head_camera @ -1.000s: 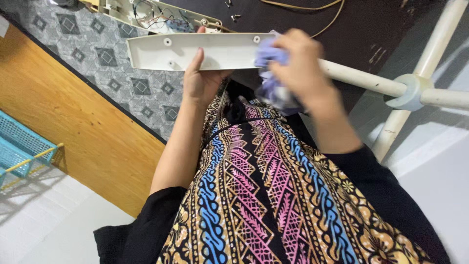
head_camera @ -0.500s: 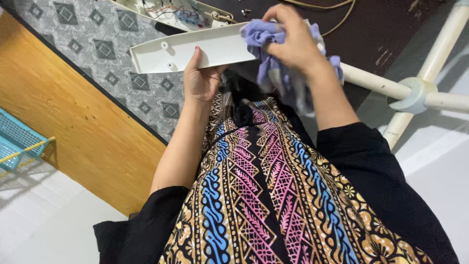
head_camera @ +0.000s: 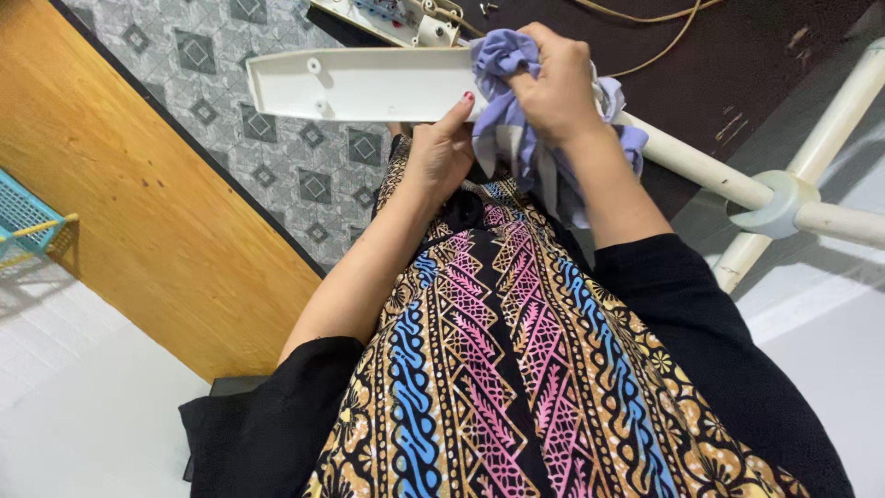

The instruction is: The person cleans a fan housing part with a cloth, then aligns and secures it to the fan motor assembly using a hammer to tap screws into place. The person continues to adjust and tighten the screws to complete the reassembly of the fan housing.

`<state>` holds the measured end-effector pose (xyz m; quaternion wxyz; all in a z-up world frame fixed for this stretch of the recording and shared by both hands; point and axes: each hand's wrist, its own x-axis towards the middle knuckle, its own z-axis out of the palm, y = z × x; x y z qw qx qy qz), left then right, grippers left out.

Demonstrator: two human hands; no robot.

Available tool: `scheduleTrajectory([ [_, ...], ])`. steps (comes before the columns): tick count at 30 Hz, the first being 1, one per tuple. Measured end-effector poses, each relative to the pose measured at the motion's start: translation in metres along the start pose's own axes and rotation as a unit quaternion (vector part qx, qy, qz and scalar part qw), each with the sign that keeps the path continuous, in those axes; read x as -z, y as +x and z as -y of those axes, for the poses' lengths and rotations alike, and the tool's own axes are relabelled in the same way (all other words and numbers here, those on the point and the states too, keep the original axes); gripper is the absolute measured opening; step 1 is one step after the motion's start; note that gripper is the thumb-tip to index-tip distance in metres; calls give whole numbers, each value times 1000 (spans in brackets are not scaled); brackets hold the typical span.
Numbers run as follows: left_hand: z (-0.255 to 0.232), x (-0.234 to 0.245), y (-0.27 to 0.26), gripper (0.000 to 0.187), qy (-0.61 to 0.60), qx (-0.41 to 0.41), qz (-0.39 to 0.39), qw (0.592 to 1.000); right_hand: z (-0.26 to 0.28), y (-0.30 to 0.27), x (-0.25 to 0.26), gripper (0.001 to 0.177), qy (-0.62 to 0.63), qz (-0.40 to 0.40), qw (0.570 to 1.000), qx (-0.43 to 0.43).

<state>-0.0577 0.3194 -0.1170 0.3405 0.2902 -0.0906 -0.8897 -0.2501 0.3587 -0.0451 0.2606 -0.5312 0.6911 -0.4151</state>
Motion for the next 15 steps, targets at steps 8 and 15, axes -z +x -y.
scheduleTrajectory([
  [8,-11,2,4,35,149,-24,-124,981,21,-5,40,38,-245,2,968,52],
  [15,-37,-36,-20,87,111,-3,64,992,52,-41,157,31,-155,-93,983,-43],
])
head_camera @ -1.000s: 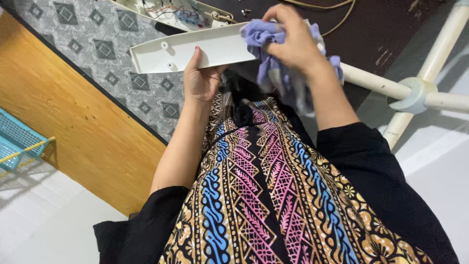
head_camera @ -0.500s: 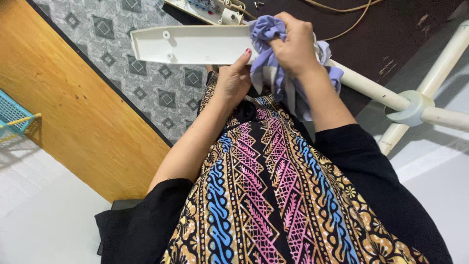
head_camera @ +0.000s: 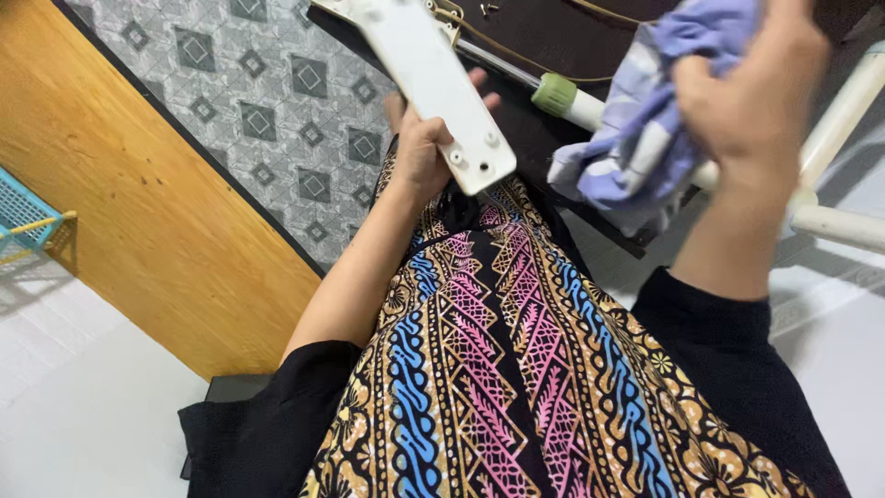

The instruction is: The person cleans a fan housing part with a cloth, then aligns and secures it to the fan motor assembly using a hammer to tap screws into place. The person continues to adjust and tighten the screws to complete the reassembly of the fan housing.

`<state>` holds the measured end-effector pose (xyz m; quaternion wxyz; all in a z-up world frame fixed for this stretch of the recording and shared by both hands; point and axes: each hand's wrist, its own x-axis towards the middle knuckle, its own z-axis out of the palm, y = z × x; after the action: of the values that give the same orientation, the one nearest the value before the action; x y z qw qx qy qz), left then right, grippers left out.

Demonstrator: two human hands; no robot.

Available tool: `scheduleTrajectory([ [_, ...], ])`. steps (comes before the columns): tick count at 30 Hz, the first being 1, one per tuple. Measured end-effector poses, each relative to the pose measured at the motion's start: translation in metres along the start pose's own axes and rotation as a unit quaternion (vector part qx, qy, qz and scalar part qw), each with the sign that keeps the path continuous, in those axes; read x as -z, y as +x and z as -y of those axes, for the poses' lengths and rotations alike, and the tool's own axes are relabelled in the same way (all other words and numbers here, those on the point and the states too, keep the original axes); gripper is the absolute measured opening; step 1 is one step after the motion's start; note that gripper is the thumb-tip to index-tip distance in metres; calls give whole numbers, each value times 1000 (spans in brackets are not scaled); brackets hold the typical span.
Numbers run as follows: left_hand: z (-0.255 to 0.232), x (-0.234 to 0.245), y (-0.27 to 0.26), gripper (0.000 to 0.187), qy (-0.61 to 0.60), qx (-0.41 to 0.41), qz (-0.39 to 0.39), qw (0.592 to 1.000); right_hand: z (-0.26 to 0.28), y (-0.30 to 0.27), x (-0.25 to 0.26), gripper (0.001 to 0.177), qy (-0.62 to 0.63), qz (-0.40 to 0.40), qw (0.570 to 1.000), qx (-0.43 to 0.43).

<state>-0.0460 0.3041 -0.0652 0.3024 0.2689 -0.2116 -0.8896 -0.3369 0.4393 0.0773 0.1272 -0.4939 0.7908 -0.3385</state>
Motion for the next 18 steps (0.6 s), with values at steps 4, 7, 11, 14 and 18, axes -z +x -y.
scheduleTrajectory([
  [4,3,-13,-1,81,-26,80,97,992,-12,-18,23,41,57,-24,998,-5],
  [7,9,-11,10,65,80,173,66,980,-14,-18,11,40,-35,-40,998,25],
  [11,15,-4,35,72,-13,242,134,961,-3,-7,-46,47,-117,-101,978,139],
  [14,22,3,51,68,-71,312,161,934,0,-4,-96,45,-117,-102,986,58],
  [18,37,13,60,66,-90,376,96,917,-17,-3,-128,45,55,-149,987,19],
])
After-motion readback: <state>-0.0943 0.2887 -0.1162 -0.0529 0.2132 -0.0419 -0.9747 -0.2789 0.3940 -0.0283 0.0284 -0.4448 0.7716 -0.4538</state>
